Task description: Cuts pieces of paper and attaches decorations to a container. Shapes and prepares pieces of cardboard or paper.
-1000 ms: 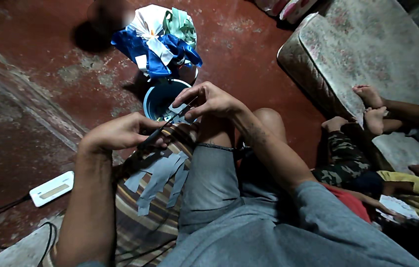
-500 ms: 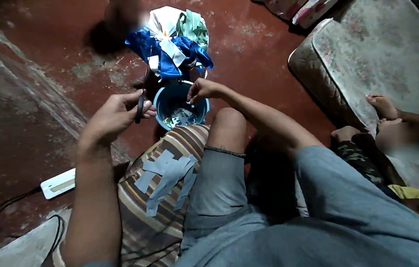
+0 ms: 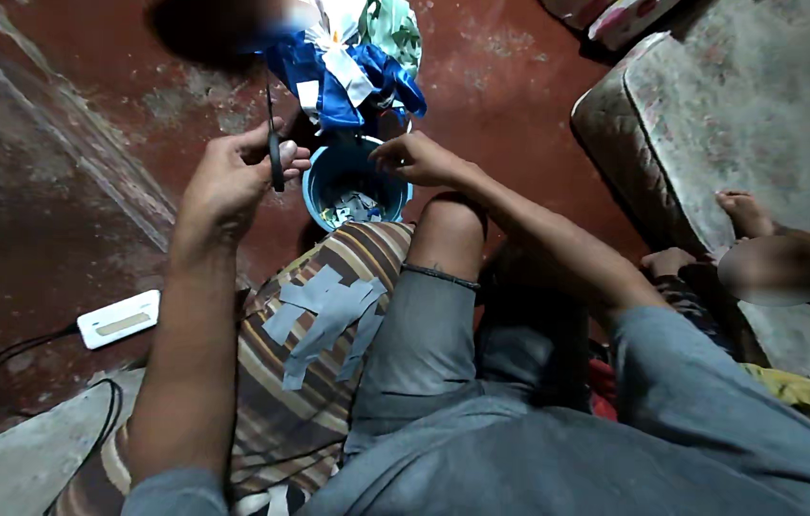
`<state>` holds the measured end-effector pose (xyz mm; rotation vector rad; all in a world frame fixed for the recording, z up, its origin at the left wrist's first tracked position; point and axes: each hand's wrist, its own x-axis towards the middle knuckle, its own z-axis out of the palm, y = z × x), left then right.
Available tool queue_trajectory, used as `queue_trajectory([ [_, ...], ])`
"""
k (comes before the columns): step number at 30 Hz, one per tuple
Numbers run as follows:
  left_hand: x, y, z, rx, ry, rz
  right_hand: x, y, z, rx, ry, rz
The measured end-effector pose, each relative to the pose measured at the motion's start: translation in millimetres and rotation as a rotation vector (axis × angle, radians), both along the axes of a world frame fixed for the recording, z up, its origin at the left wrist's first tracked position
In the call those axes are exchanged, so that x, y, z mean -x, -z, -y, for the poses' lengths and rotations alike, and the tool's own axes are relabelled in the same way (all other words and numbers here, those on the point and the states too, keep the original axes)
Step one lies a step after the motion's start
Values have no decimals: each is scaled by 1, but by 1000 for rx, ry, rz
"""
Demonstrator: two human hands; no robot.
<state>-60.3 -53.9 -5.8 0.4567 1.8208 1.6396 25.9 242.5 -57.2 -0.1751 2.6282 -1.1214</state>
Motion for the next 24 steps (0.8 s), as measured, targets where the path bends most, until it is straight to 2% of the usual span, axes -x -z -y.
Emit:
queue_trajectory([
  [2, -1, 0, 1, -65, 21, 51, -25, -38, 33, 77, -20, -159],
  [4, -3, 1, -1, -92, 29, 86, -51, -60, 73, 106, -134, -218],
  [6, -5, 0, -2, -101, 29, 100, -73, -60, 106, 20, -268, -206],
  [9, -6, -4, 0, -110, 58, 69, -95, -50, 132, -81, -344, -215],
  [13, -9, -8, -3, -33, 42, 8, -100, -36, 133, -62, -396, -238],
  [18, -9, -6, -4, -27, 112, -6, -85, -46, 118, 57, -389, -164],
  [24, -11, -11, -4, -142, 258, 190, -78, -51, 95, 114, -454, -174],
])
